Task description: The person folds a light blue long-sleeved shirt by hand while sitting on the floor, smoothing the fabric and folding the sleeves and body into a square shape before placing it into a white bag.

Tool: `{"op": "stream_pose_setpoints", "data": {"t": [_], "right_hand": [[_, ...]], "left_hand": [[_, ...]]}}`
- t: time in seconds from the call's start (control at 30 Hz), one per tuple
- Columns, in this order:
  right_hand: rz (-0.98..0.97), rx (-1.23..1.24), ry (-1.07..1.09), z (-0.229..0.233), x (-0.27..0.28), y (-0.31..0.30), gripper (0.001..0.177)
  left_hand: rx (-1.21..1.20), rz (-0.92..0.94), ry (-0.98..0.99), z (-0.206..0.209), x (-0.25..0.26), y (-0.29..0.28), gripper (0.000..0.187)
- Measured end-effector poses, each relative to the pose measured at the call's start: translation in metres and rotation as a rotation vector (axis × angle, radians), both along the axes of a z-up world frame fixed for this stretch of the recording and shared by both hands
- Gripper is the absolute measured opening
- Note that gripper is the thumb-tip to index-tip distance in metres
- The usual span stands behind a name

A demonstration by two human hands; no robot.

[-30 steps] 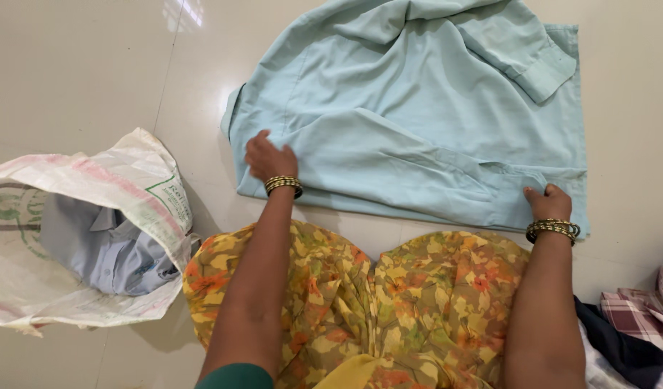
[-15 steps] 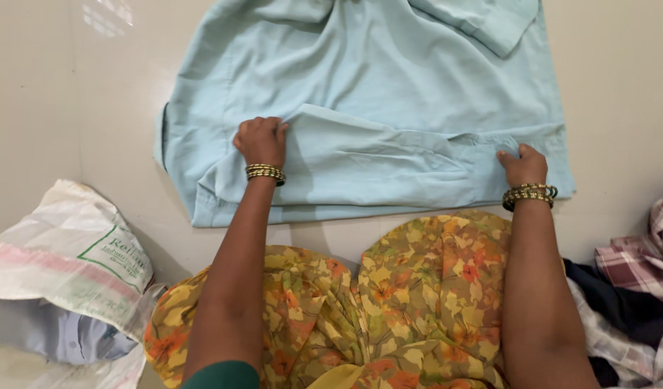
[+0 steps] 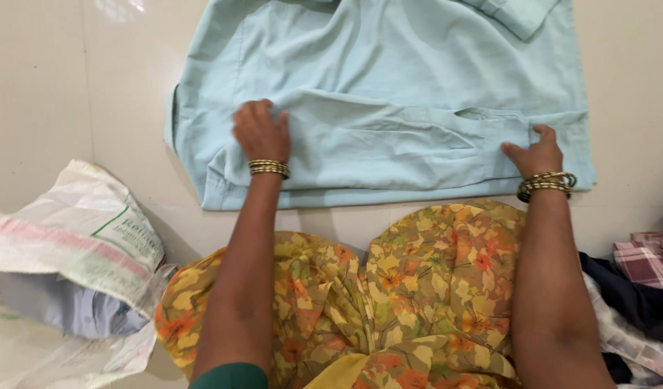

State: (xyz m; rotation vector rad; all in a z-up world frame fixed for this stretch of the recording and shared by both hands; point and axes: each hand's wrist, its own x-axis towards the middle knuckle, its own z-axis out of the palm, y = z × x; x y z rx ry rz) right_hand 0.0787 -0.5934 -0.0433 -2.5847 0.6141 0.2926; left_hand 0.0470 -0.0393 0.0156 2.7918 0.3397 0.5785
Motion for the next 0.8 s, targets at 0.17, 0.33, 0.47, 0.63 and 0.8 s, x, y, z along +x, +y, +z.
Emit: {"op": "stream_pose_setpoints", "data": {"t": [0.17, 0.33, 0.47, 0.63, 0.8], "right_hand": [[0.089, -0.016, 0.085, -0.001, -0.004, -0.008, 0.107], [0.114, -0.027, 0.076, -0.005, -0.007, -0.022, 0.108], [-0.027, 0.052, 0.199, 0.012, -0.009, -0.005, 0.098], [-0.130, 0.196, 0.149, 0.018, -0.018, 0.006, 0.077], [-0.168, 0.289, 0.136, 0.011, -0.020, 0.003, 0.062]], "left_hand": [[-0.097, -0.150, 0.397, 0.020, -0.023, 0.001, 0.023], [-0.224, 0.362, 0.746, 0.037, -0.045, 0.063, 0.028], [-0.327, 0.542, 0.909, 0.035, -0.069, 0.081, 0.047], [-0.555, 0.834, 0.740, 0.016, -0.081, 0.074, 0.060], [-0.747, 0.834, 0.545, -0.071, -0.073, 0.112, 0.058]]}}
